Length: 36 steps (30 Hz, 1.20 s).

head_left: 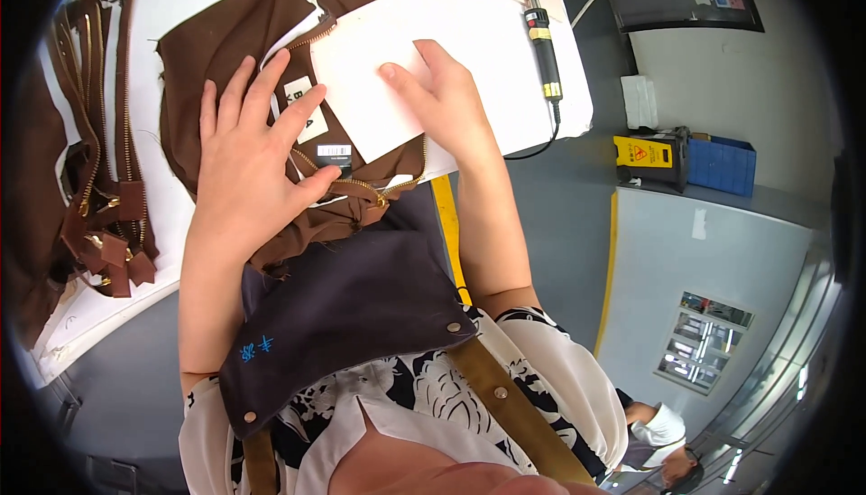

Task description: Finishing the edges of brown bags by inserting a stiffener and using a handheld electric creasing tool.

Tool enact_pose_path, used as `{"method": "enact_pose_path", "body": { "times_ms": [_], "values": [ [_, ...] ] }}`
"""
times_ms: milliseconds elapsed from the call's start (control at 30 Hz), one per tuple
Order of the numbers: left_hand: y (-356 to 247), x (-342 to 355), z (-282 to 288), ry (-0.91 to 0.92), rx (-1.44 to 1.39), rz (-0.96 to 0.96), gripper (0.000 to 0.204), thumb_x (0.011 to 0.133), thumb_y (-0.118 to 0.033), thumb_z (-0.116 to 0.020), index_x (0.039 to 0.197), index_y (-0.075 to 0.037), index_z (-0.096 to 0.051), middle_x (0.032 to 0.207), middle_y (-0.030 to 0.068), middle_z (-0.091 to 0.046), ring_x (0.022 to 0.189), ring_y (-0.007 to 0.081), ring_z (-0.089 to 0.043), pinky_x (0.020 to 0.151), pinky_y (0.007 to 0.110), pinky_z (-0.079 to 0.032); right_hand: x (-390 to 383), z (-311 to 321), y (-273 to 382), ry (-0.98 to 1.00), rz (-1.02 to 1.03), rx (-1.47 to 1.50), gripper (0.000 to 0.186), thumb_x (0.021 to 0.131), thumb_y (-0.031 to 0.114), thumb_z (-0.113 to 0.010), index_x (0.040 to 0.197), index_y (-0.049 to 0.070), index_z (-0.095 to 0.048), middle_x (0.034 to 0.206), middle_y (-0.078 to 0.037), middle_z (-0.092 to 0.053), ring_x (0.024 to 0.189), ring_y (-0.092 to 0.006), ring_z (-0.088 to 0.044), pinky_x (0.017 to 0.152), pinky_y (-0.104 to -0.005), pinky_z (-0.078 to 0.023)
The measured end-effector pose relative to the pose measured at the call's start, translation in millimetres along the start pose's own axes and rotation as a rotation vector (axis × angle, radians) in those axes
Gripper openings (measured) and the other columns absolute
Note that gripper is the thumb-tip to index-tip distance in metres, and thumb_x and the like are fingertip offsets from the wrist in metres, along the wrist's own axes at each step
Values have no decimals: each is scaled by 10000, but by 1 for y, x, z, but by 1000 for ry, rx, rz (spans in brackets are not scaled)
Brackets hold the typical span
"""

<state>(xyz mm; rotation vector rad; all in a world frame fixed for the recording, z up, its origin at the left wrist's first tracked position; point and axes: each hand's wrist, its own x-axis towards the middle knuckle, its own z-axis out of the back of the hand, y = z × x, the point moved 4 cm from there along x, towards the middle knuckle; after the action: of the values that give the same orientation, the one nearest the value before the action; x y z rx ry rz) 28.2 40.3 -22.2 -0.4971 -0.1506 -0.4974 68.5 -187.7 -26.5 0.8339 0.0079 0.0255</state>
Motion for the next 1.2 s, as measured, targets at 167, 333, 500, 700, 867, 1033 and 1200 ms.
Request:
{"method": "enact_pose_path", "body": {
  "times_ms": [167,333,500,700,867,1033,1200],
  "values": [
    [1,0,0,16,-18,22,781,656,-302,-855,1383,-198,-589,1573,101,-379,1449,381,-331,1205,583,-208,-8,-3,5,-119,43,-229,566,899,447,-709,1171,-35,-593,856,-245,-708,800,-414,-706,718,-446,-547],
    [2,1,-1,23,2,39,830,655,-302,-852,1408,-120,-552,1569,107,-386,1453,372,-330,1205,577,-212,-7,2,-7,-15,-23,73,509,890,344,-759,1189,-39,-606,915,-189,-726,828,-274,-720,741,-359,-557],
    [-1,1,1,-24,-46,37,784,683,-311,-851,1368,-55,-568,1544,134,-405,1440,375,-349,1193,578,-226,-7,9,-5,110,-108,295,462,871,242,-793,1190,-44,-620,975,-131,-717,872,-159,-681,767,-296,-548],
    [0,5,-3,-25,-93,8,847,677,-288,-859,1408,-31,-519,1560,166,-384,1449,374,-355,1201,537,-256,4,4,7,96,-73,211,472,866,241,-794,1181,-57,-610,965,-136,-713,871,-165,-676,756,-294,-541],
    [5,2,1,-64,-148,45,890,681,-285,-860,1419,26,-473,1590,214,-329,1453,394,-349,1198,487,-294,3,10,1,168,-35,227,451,868,210,-788,1182,-59,-609,991,-123,-713,892,-157,-671,771,-290,-541],
    [6,9,8,-199,-264,135,590,774,-145,-771,1316,-55,-557,1487,221,-407,1291,435,-484,1024,473,-473,-7,16,-3,193,-94,316,478,872,181,-784,1240,-65,-604,1043,-123,-709,913,-153,-669,792,-280,-542],
    [13,24,10,-59,-53,139,439,825,-10,-618,1262,-43,-593,1357,193,-505,1099,382,-585,920,425,-500,-8,16,-23,129,-99,308,485,888,175,-768,1247,-99,-591,1029,-130,-711,905,-148,-672,787,-275,-542]
  ]
}}
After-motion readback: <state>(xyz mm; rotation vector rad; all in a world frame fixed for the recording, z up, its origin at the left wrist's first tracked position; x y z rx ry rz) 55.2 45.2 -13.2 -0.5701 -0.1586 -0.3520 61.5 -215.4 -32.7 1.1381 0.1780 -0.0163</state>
